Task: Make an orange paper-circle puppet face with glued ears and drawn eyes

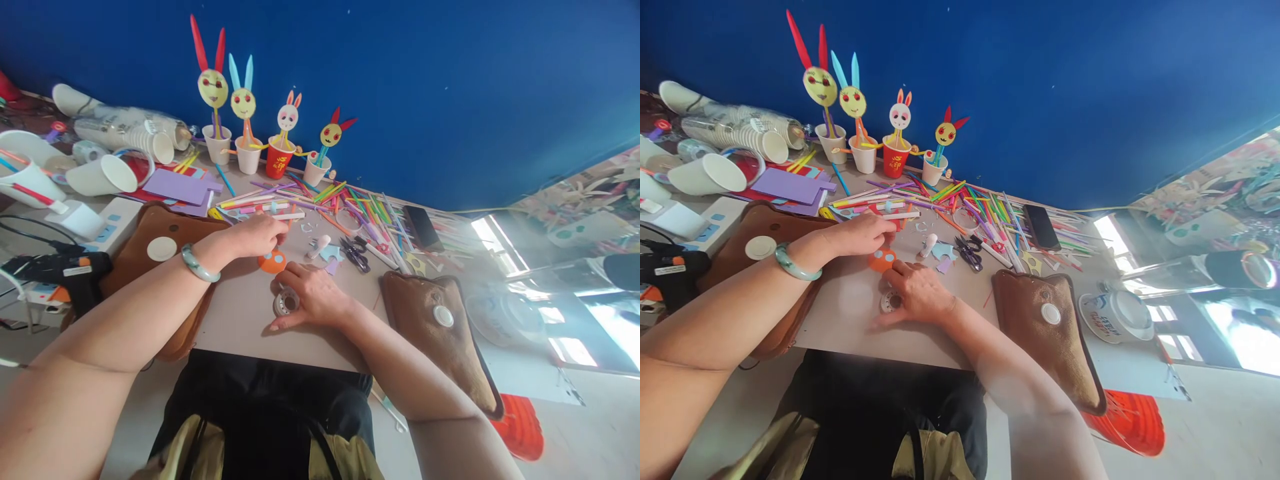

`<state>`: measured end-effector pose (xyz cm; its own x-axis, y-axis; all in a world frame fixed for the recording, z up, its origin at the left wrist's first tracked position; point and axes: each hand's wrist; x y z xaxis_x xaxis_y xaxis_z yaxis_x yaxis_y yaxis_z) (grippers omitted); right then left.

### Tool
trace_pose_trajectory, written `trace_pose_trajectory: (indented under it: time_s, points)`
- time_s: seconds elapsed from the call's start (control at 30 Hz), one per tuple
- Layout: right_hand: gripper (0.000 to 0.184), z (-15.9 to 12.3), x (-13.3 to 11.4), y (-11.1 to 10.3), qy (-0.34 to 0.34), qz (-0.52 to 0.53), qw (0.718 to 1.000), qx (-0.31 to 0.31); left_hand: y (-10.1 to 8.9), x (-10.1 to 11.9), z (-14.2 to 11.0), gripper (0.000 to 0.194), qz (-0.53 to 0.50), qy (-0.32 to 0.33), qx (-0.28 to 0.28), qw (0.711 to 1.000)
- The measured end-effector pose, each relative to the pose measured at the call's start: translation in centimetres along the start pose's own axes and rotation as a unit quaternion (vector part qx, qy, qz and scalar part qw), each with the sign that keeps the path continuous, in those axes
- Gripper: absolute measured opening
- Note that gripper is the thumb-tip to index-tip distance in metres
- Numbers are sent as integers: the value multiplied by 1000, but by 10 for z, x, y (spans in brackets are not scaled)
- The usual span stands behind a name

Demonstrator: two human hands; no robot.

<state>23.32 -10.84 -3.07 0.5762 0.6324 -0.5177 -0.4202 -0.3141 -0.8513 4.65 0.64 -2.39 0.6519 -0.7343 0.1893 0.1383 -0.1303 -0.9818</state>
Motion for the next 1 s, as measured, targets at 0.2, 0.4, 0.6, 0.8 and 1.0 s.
trace_pose_trajectory:
  time_s: [0.2, 0.4, 0.6, 0.8, 1.0]
  points:
    - [53, -3, -10, -9, 57, -3, 996, -63, -8, 6, -3, 24, 14, -12, -24, 1000]
    - [42, -5, -13, -12, 58, -45, 994, -79, -7, 6, -3, 26, 16, -15, -18, 1000]
    - [39, -7, -8, -16, 33, -81, 994, -66, -4, 4, -2, 29, 29, -9, 21, 999]
    - [44, -8, -4, -22, 44, -71, 993, -81, 0, 4, 0, 33, 8, -28, 58, 998]
    - [47, -9, -8, -31, 84, -53, 987, -130, 2, 15, -2, 30, -19, -33, 99, 994]
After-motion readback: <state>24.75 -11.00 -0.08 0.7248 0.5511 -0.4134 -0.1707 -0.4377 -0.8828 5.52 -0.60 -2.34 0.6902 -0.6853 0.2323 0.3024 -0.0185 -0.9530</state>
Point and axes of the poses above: each hand's wrist, its own z-axis towards the middle knuckle, its own y-axis out of the palm, x = y × z, and after that the axes turned 11 degrees about z, right-handed
